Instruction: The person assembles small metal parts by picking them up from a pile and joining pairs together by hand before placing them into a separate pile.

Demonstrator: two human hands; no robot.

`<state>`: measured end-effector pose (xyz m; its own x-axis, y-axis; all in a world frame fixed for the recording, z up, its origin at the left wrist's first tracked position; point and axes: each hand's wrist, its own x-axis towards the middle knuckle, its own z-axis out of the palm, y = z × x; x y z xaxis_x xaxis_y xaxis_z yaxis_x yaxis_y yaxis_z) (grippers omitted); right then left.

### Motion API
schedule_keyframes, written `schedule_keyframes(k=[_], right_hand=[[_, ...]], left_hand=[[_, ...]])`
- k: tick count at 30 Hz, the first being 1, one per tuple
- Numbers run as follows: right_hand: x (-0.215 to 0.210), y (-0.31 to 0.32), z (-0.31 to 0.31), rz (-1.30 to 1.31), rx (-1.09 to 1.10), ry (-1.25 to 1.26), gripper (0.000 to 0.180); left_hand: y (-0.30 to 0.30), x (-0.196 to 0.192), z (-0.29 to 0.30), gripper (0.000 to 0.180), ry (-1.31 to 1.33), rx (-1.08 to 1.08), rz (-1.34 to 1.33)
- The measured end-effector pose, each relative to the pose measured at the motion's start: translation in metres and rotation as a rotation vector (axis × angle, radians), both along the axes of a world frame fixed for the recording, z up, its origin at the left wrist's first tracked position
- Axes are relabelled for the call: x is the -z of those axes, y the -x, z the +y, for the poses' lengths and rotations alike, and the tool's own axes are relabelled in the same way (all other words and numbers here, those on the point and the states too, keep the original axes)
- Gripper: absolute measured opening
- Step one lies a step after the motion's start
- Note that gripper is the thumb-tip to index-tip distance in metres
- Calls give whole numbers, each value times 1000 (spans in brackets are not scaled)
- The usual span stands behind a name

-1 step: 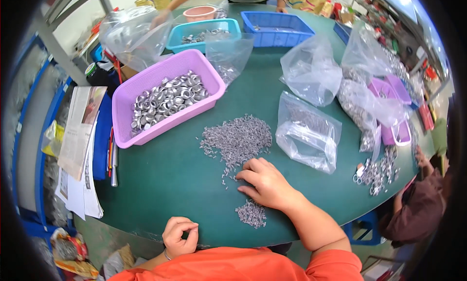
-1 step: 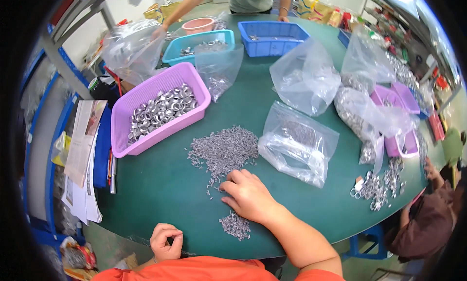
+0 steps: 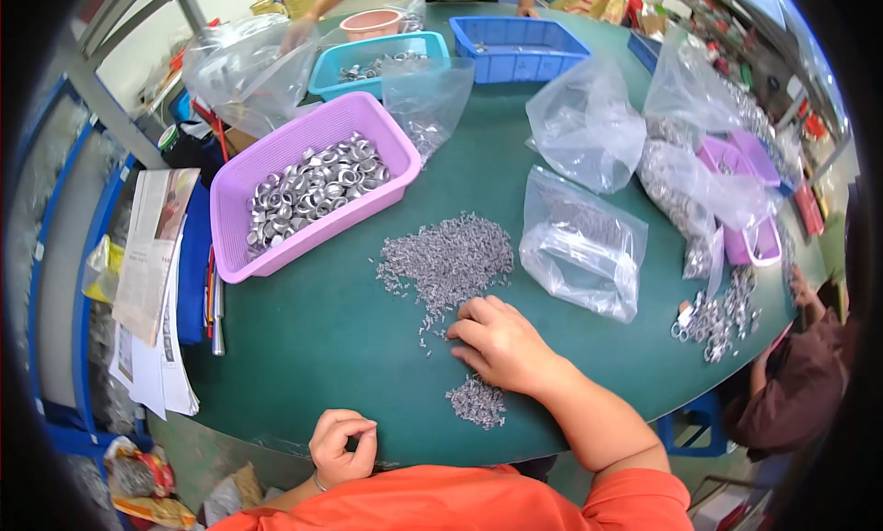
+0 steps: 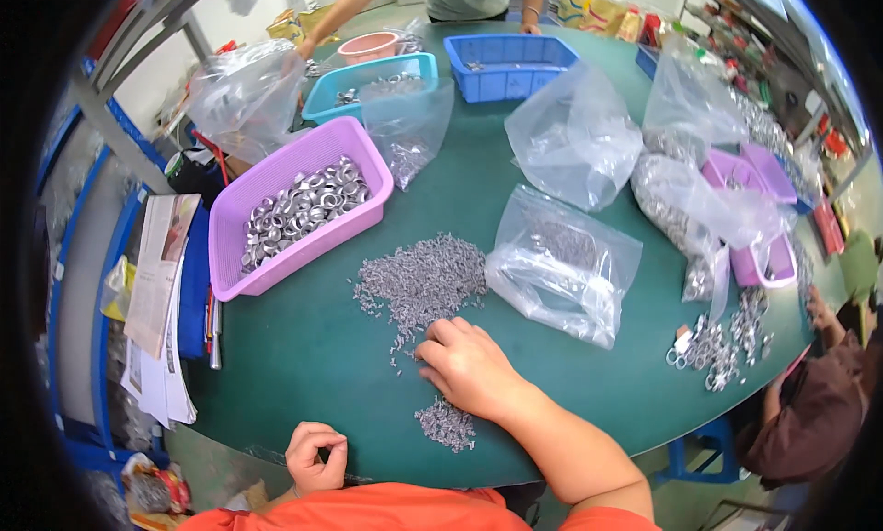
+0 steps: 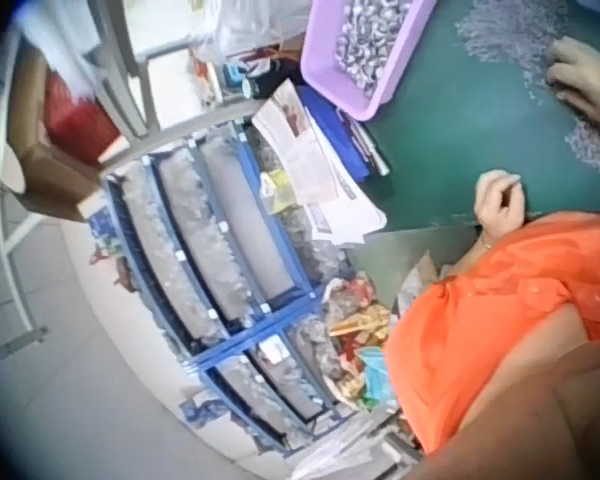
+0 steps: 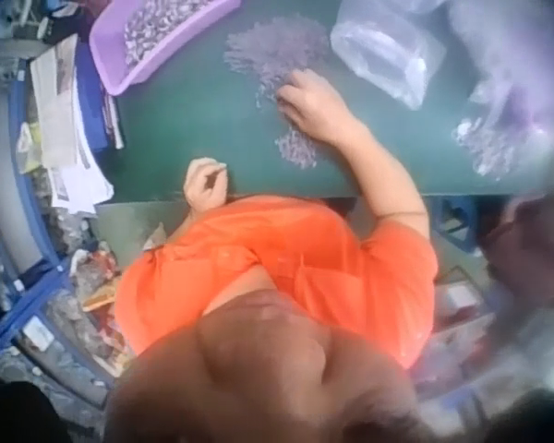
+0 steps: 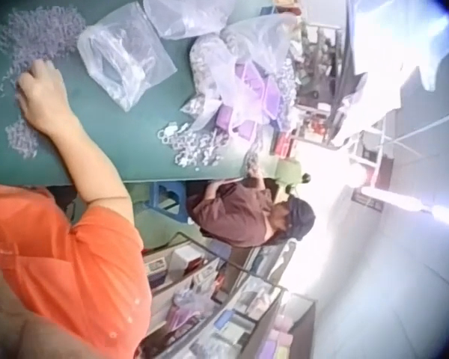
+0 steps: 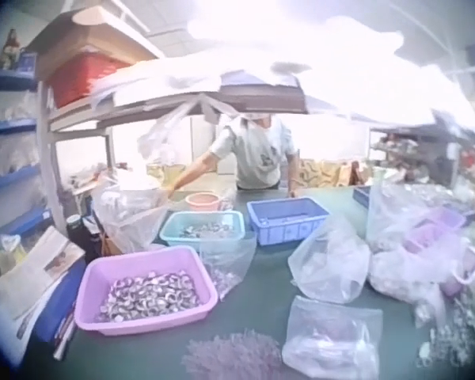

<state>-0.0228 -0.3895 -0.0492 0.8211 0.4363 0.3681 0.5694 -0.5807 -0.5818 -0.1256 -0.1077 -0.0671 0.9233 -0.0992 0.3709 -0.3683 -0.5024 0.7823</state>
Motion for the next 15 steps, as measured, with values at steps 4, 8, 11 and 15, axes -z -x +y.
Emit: schedule_keyframes(k=[4,8,11,15], right_hand=[[8,0,-4,5,90,-40,18],[11,4,-6,22,-12,-81,17],[11,8,-10,34,35,-94,17],[10,5,-7,45,-77,-73,20]], left_hand=[[-5,-2,-1,15,-42,6,-14],[0,-4,-4,15,-43,1,9],[5,-4,-5,15,-39,-4,28],[3,0,-2,16,-62,8,-22]])
